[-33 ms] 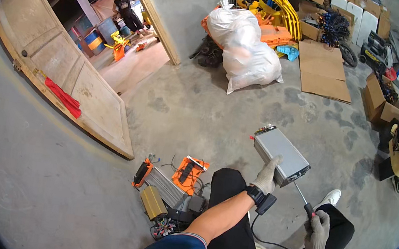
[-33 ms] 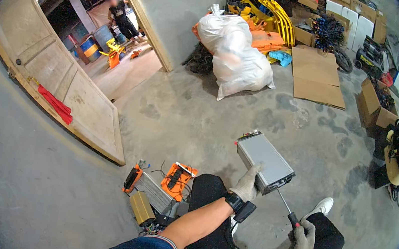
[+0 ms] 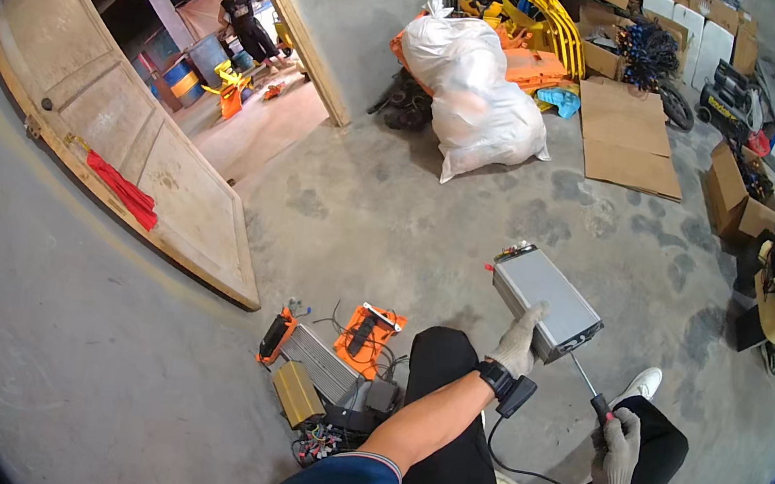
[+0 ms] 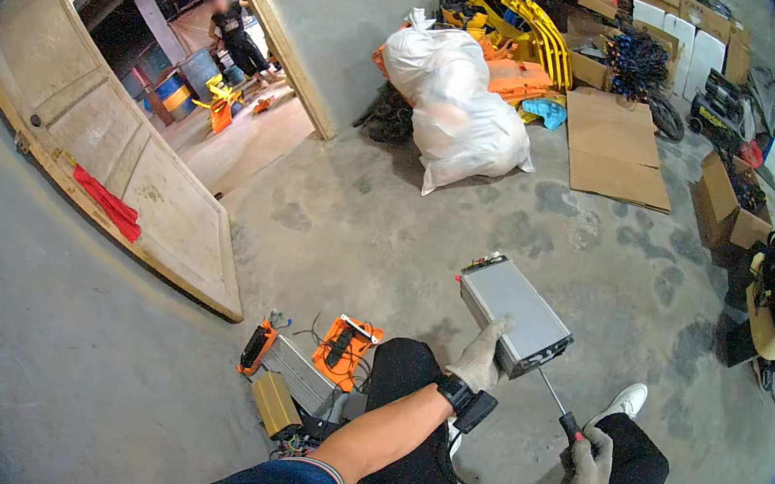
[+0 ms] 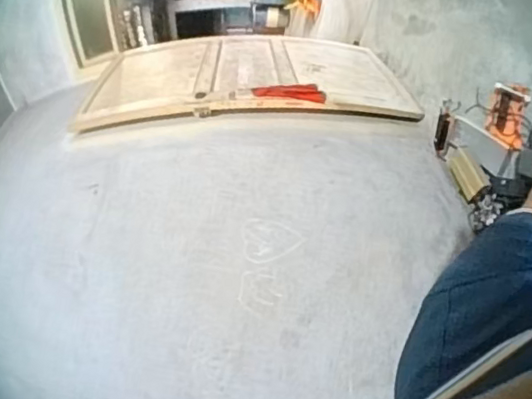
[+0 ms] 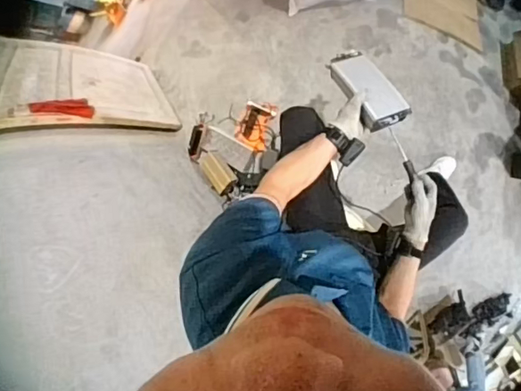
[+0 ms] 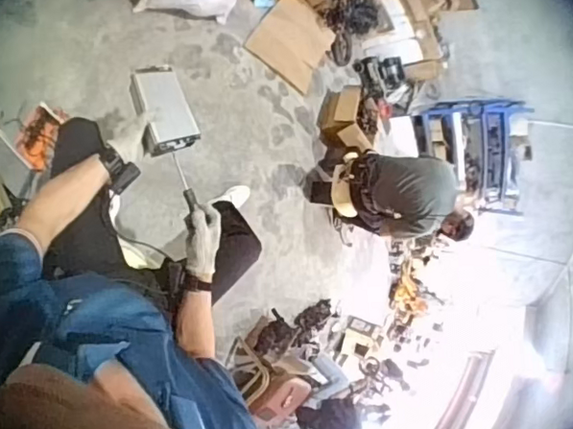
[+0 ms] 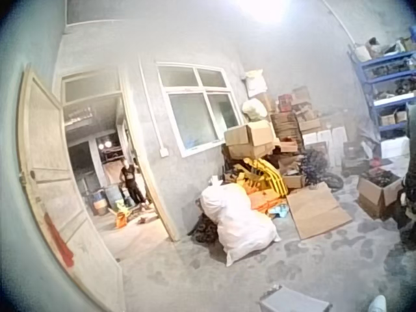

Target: The recorder is using a screwdriver to remove screws from a metal electronic housing or controller unit while holding it in their gloved hands.

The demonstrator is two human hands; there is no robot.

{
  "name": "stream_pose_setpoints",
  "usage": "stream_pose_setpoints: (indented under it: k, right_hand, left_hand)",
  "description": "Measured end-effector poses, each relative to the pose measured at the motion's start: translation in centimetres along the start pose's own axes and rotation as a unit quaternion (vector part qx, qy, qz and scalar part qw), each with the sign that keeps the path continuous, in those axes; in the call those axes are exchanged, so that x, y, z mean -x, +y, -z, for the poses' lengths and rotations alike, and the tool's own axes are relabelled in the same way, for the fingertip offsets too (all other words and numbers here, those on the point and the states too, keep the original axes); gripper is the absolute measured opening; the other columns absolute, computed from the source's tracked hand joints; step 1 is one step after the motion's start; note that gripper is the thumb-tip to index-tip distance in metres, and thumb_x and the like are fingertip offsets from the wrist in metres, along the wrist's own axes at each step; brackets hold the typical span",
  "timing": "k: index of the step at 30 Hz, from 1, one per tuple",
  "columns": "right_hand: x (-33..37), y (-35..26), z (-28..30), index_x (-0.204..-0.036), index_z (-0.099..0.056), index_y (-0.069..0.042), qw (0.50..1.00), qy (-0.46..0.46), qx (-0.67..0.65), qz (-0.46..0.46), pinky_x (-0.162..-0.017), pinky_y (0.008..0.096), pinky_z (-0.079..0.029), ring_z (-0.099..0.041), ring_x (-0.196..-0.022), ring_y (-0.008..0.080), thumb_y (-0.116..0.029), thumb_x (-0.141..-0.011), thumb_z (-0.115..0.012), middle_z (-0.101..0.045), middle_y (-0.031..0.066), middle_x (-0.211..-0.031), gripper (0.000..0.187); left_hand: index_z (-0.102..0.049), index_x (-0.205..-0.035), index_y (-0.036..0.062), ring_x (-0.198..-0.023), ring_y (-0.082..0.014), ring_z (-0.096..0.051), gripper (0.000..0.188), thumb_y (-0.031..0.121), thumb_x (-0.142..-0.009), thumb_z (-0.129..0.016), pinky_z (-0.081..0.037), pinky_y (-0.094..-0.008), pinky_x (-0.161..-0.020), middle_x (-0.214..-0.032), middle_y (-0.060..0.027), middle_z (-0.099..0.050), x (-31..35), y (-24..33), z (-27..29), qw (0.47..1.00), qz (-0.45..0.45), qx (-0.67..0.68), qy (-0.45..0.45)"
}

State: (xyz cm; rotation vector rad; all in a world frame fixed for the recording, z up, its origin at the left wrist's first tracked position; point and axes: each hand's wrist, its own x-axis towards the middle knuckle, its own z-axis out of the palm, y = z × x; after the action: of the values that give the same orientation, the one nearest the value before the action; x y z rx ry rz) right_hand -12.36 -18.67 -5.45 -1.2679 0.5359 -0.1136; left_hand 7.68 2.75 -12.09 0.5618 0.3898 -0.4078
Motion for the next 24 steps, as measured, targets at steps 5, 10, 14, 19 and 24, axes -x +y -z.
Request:
stream_pose_setpoints:
  k: [5,10,14,19,24]
  right_hand:
    - [0.4,-1.8,-1.6,-0.115,-0.061,-0.002,0.994,0.05,-0.054,-0.076,-0.052,0.0227,-0.046,-0.054,-0.06,0.0087,-0.032,-0.106,-0.054,-0.06,0.0037,-0.082,0.032]
    - [-0.5,-1.6,-0.4,-0.115,-0.061,-0.008,0.982,0.027,-0.038,-0.181,-0.046,0.024,-0.044,-0.053,-0.053,0.0102,-0.041,-0.107,-0.053,-0.063,0.0055,-0.084,0.035]
    - [-0.2,-0.5,-0.2,-0.113,-0.062,-0.003,0.999,-0.004,0.019,-0.049,-0.057,0.0222,-0.047,-0.053,-0.062,0.0076,-0.028,-0.104,-0.056,-0.06,0.0029,-0.086,0.027]
    - [0.5,-0.1,0.3,-0.12,-0.06,-0.003,0.987,0.023,0.149,0.058,-0.073,0.0266,-0.051,-0.056,-0.077,0.0098,-0.021,-0.1,-0.063,-0.058,0.0021,-0.097,0.027]
    - [1.3,-4.5,-2.9,-0.11,-0.062,-0.009,0.994,0.008,0.034,-0.104,-0.067,0.0259,-0.047,-0.056,-0.074,0.0089,-0.035,-0.106,-0.052,-0.06,0.0018,-0.093,0.028]
  left_hand:
    - [-0.042,-0.147,0.0053,-0.126,-0.0264,-0.059,0.071,0.033,-0.092,-0.076,-0.051,-0.0413,-0.106,-0.137,-0.0119,-0.057,0.2,0.5,-0.6,1.0,0.002,-0.007,0.003]
    - [-0.042,-0.147,0.0066,-0.126,-0.0255,-0.059,0.072,0.033,-0.091,-0.078,-0.051,-0.0411,-0.106,-0.138,-0.0109,-0.057,0.2,1.4,-1.1,1.0,0.005,-0.016,-0.005]
    - [-0.043,-0.146,0.0058,-0.126,-0.025,-0.059,0.071,0.034,-0.09,-0.078,-0.051,-0.0408,-0.106,-0.138,-0.0107,-0.058,0.2,1.0,-0.6,1.0,0.002,-0.01,-0.002]
    - [-0.042,-0.147,0.0051,-0.126,-0.0241,-0.059,0.071,0.034,-0.092,-0.076,-0.051,-0.0397,-0.106,-0.138,-0.0104,-0.057,0.9,0.1,-1.0,1.0,0.013,-0.024,0.003]
    - [-0.038,-0.153,0.0063,-0.128,-0.0273,-0.058,0.074,0.045,-0.097,-0.067,-0.046,-0.0414,-0.113,-0.142,-0.0116,-0.056,7.8,4.3,-7.6,0.96,0.003,-0.273,0.065]
